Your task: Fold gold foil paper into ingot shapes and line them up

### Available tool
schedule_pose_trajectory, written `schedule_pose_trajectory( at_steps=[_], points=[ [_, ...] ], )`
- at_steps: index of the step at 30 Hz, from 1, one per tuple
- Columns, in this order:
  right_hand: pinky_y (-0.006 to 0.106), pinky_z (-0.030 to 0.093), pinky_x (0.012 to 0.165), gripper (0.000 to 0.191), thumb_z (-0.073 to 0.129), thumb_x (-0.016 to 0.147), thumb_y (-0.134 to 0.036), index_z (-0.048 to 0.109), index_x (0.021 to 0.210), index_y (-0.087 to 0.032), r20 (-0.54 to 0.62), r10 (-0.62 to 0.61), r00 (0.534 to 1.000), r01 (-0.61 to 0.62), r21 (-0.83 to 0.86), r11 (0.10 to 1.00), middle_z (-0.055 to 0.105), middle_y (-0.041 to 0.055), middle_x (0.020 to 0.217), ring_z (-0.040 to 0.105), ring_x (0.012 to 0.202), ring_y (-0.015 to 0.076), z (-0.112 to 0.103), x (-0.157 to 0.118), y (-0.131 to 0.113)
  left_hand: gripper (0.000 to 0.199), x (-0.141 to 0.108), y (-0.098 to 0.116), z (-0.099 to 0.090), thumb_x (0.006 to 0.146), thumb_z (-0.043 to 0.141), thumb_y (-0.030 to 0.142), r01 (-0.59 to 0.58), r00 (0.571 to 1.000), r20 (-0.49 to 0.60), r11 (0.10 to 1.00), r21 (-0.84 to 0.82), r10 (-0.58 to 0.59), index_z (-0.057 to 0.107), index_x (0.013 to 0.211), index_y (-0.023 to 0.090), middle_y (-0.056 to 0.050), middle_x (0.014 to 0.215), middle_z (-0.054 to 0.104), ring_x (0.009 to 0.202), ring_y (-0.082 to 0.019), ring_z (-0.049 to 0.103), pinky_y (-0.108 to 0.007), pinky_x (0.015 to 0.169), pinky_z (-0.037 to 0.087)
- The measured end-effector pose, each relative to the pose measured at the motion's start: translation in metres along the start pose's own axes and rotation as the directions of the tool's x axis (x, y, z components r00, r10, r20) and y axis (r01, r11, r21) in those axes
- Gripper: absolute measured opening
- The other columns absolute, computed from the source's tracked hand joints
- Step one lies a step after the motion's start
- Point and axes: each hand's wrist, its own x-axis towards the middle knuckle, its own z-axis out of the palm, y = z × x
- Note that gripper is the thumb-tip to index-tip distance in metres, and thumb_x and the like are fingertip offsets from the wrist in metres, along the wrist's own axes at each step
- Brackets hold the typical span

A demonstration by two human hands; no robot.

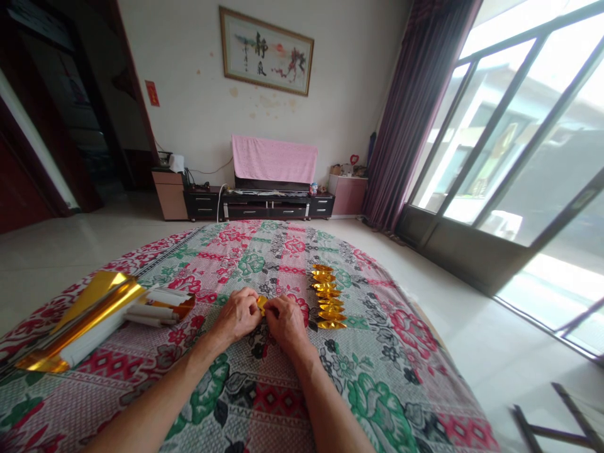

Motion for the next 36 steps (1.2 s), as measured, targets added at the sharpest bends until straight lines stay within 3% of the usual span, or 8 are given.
schedule_pose_trajectory(
  at_steps=[18,36],
  points=[
    [0.022,0.037,0.068,0.014,0.055,0.070,-0.009,0.064,0.074,-0.019,-0.004,0.021,1.000,-0.021,-0.004,1.000,0.060,0.0008,0.075,0.052,0.073,0.0132,0.003,0.001,-0.001,0.012,0.000,-0.004,0.004,0.067,0.049,0.007,-0.010,1.000,-0.009,1.000,-0.015,0.009,0.050,0.060,0.017,-0.006,0.080,0.056,0.082,-0.018,0.053,-0.030,0.078,0.043],
    [0.023,0.037,0.075,0.024,0.052,0.077,-0.012,0.071,0.081,-0.026,0.044,-0.041,0.998,0.043,-0.041,0.998,0.058,0.0015,0.081,0.052,0.080,0.0133,0.004,-0.001,-0.001,0.015,-0.001,-0.014,0.002,0.065,0.050,0.007,-0.011,1.000,0.008,0.988,-0.156,0.013,0.055,0.074,0.018,-0.004,0.082,0.058,0.082,-0.018,0.053,-0.032,0.079,0.043]
  ],
)
